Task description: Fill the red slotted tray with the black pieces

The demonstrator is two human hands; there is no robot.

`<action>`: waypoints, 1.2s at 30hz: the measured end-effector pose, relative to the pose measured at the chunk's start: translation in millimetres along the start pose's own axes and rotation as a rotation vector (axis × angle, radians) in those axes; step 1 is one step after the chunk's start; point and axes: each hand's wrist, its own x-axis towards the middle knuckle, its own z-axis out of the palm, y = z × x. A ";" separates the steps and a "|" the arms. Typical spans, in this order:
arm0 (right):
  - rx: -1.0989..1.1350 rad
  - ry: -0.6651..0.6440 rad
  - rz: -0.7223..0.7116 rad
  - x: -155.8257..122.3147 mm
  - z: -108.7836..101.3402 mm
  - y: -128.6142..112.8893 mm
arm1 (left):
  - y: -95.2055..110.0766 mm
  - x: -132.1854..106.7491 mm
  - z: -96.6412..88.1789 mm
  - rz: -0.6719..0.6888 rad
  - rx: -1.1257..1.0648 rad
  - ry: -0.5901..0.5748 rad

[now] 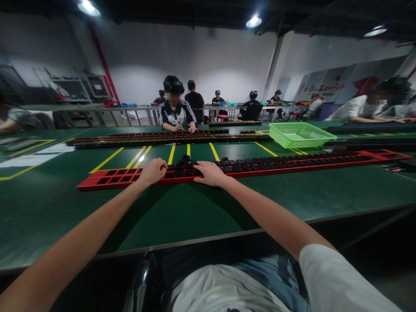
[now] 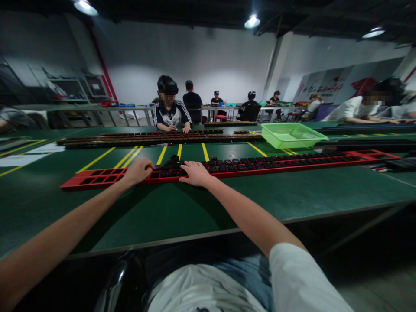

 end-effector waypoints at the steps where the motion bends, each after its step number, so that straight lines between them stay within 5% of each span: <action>1: 0.000 0.000 0.000 0.1 0.1 0.0 | 1.0 -0.4 -0.8 -0.011 0.024 0.000; 14: 0.011 -0.011 0.009 -0.4 -1.8 -1.3 | 6.0 -2.2 -2.3 -0.010 0.167 -0.001; 36: 0.014 -0.008 0.011 -0.7 -3.1 -3.0 | -12.6 0.7 17.3 0.192 -0.033 -0.057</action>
